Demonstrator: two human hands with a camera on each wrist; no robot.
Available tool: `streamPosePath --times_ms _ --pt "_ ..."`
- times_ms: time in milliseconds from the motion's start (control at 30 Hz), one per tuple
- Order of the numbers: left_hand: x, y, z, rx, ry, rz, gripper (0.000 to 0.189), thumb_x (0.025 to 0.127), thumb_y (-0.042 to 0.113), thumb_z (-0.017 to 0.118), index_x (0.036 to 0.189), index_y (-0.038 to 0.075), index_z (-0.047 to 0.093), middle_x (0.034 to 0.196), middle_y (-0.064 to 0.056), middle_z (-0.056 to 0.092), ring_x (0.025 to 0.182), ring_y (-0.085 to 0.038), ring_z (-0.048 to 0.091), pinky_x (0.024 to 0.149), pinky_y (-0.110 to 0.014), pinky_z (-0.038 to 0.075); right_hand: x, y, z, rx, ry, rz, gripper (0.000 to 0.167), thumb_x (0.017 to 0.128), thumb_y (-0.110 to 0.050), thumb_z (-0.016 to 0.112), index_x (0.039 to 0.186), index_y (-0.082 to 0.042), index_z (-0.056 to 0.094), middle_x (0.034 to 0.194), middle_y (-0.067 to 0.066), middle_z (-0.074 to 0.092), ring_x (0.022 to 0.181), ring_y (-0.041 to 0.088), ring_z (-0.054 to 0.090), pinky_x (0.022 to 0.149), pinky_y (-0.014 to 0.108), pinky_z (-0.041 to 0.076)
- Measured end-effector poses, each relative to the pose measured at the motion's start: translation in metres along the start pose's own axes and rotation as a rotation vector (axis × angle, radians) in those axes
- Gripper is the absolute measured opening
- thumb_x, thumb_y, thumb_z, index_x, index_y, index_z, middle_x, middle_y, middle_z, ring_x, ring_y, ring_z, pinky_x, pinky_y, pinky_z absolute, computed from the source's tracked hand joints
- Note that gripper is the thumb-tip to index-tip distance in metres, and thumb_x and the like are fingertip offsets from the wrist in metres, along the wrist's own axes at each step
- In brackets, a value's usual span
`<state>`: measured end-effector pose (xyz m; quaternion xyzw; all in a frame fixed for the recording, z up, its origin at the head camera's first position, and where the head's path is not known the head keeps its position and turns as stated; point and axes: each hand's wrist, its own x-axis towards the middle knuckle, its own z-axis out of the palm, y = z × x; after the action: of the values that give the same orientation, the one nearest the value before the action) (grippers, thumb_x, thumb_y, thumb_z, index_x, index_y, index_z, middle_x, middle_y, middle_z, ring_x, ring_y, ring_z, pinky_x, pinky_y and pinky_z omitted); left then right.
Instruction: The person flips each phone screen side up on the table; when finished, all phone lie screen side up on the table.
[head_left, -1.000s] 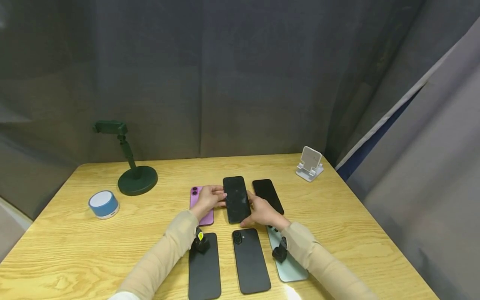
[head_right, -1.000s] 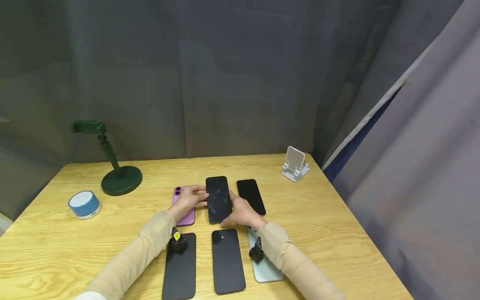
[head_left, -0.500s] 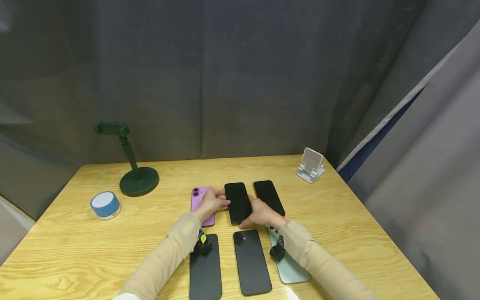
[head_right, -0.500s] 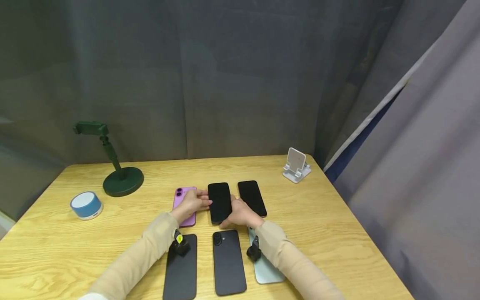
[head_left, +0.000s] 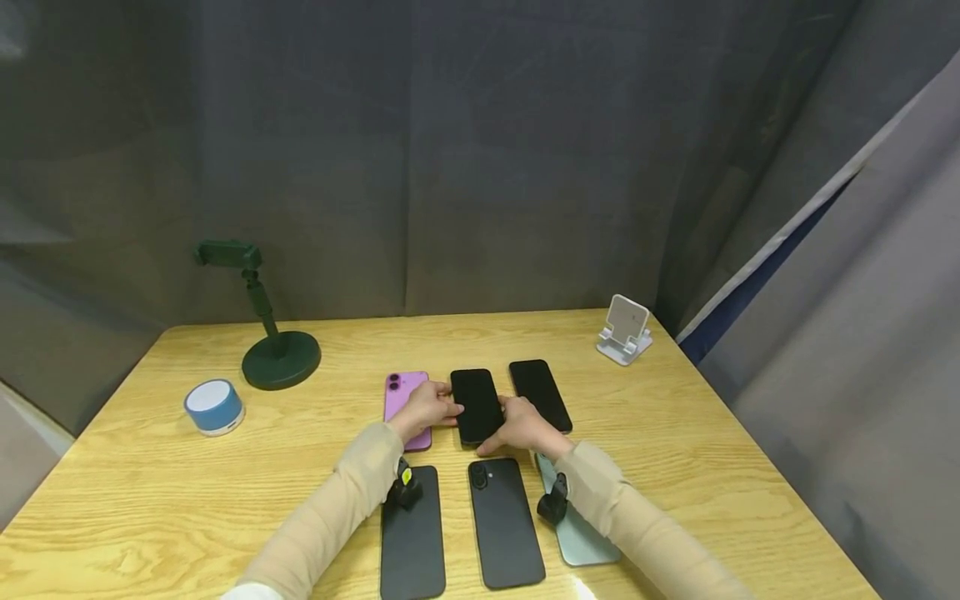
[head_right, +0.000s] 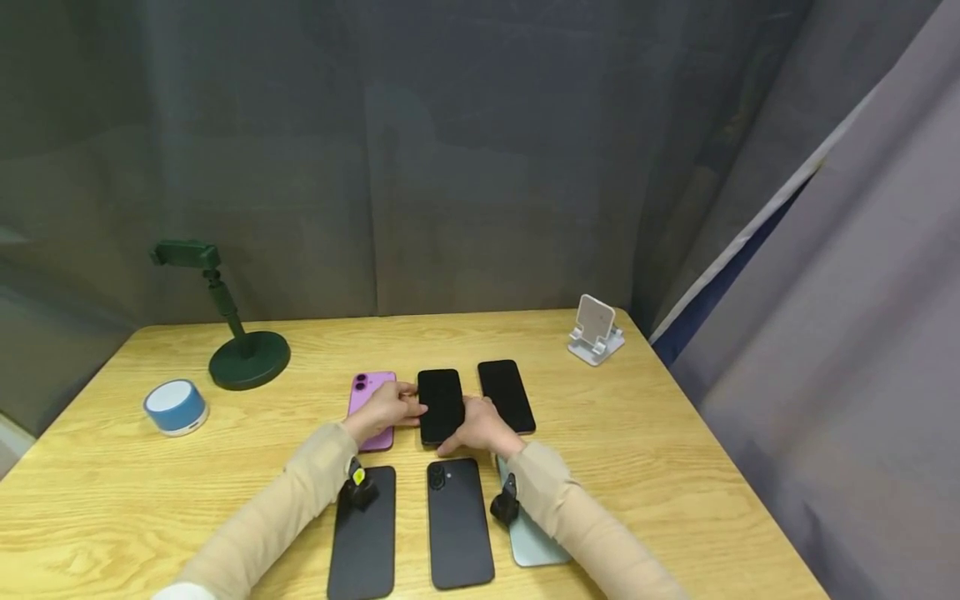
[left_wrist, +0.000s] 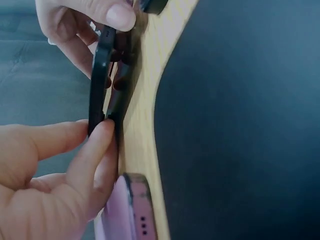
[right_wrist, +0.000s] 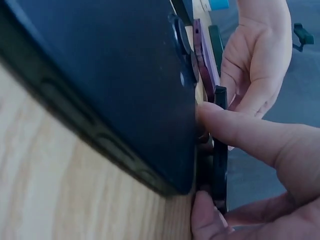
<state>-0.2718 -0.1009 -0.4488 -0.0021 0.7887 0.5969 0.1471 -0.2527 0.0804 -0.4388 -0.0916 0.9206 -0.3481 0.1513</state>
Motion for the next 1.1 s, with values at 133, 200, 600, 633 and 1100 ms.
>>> streamPosePath --times_ms 133,200,600,633,1100 --pt "-0.004 0.003 0.000 0.088 0.000 0.019 0.059 0.087 -0.005 0.064 0.137 -0.018 0.035 0.116 -0.030 0.057 0.085 -0.030 0.070 0.070 -0.029 0.060 -0.002 -0.002 0.001 -0.035 0.015 -0.002 0.103 0.060 -0.026 0.093 0.140 0.009 0.040 0.134 0.026 0.050 0.126 0.041 0.044 0.103 0.048 0.043" --pt "-0.005 0.004 0.001 0.126 0.003 0.029 0.059 0.087 -0.005 0.064 0.136 -0.020 0.035 0.115 -0.030 0.057 0.086 -0.032 0.070 0.070 -0.029 0.060 -0.002 -0.003 0.001 -0.047 0.017 -0.001 0.102 0.059 -0.025 0.093 0.140 0.009 0.041 0.134 0.027 0.049 0.126 0.041 0.042 0.102 0.049 0.043" --pt "-0.010 0.010 0.004 0.228 0.027 0.038 0.054 0.086 -0.002 0.067 0.131 -0.021 0.042 0.101 -0.025 0.063 0.084 -0.032 0.071 0.069 -0.029 0.060 -0.003 -0.007 0.002 -0.071 0.027 -0.019 0.082 0.060 -0.023 0.092 0.128 0.004 0.056 0.108 0.016 0.058 0.103 0.030 0.047 0.088 0.044 0.048" --pt "-0.010 0.010 0.004 0.227 0.023 0.032 0.056 0.086 -0.002 0.067 0.132 -0.021 0.041 0.111 -0.030 0.061 0.083 -0.032 0.071 0.068 -0.029 0.060 -0.003 -0.007 0.002 -0.070 0.028 -0.017 0.082 0.060 -0.023 0.092 0.128 0.004 0.056 0.108 0.016 0.058 0.103 0.030 0.046 0.088 0.044 0.048" --pt "-0.008 0.014 0.004 0.258 0.010 -0.015 0.058 0.088 0.001 0.066 0.137 -0.015 0.040 0.081 -0.022 0.067 0.047 -0.013 0.062 0.053 -0.026 0.057 -0.002 -0.009 0.004 -0.073 0.043 -0.019 0.078 0.061 -0.020 0.092 0.127 0.002 0.056 0.109 0.016 0.059 0.102 0.028 0.043 0.087 0.043 0.048"
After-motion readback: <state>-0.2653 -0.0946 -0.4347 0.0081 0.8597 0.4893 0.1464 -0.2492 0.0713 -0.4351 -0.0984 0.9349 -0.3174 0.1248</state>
